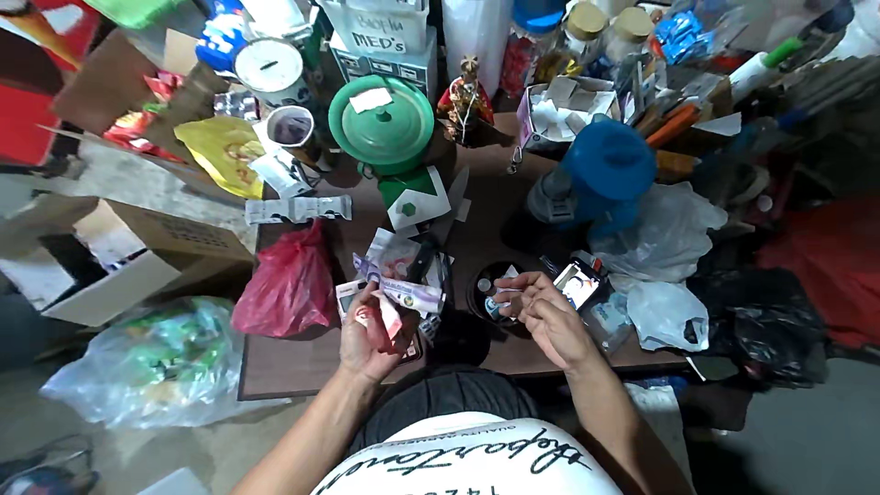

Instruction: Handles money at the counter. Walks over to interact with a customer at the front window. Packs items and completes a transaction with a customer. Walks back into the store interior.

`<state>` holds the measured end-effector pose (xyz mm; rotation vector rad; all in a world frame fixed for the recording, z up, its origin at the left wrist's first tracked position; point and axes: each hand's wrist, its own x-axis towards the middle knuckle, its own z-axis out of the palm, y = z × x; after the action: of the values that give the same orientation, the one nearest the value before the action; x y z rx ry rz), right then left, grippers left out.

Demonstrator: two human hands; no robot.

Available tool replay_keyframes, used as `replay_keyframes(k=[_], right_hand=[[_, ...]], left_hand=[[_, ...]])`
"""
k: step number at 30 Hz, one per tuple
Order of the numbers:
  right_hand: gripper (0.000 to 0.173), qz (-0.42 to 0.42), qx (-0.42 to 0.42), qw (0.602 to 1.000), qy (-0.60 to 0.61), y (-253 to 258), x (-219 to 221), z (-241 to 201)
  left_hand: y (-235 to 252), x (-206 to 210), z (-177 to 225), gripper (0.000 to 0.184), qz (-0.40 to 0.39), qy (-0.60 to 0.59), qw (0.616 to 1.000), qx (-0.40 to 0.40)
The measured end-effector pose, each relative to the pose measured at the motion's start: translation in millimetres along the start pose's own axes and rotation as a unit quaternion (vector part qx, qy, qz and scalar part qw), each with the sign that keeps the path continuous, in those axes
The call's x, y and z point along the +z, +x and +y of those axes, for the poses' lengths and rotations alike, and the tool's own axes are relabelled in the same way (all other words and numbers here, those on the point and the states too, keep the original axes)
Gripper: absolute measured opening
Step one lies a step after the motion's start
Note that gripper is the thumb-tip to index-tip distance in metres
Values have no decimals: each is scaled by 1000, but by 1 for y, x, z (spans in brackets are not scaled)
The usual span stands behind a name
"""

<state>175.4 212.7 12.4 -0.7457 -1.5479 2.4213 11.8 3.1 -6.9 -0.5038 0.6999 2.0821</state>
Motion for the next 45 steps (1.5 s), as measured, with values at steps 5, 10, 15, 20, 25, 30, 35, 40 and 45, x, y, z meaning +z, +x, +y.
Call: replay_keyframes(k=[5,10,15,20,25,30,35,40,45], right_hand=[[23,-52,-54,996,-41,5,41,9],[27,-107,-253,929,-248,8,86,28],[20,-139,-315,895,-283,3,83,29],[23,30,-249,856,-452,19,25,5],[29,-48,-67,791,-606,55,7,4],[29,-114,96,702,-697,65,18,1],[33,-183,142,618,-752,48,9,8],[32,-221,158,607,-747,46,6,2],[27,-239,180,609,-734,59,10,-2]], left_hand=[[11,-10,-9,50,-65,-58,995,-46],[7,-21,-22,44,-70,-101,988,-97],[9,-31,-22,41,-120,-45,984,-127],[3,-33,-10,33,-119,119,967,-193],[-9,-29,-3,25,-117,181,964,-153],[-9,-31,1,29,-94,160,976,-113],[-6,-43,3,28,-69,120,986,-92],[-4,-40,2,30,-58,95,990,-90],[-3,-36,2,27,-72,90,988,-100]])
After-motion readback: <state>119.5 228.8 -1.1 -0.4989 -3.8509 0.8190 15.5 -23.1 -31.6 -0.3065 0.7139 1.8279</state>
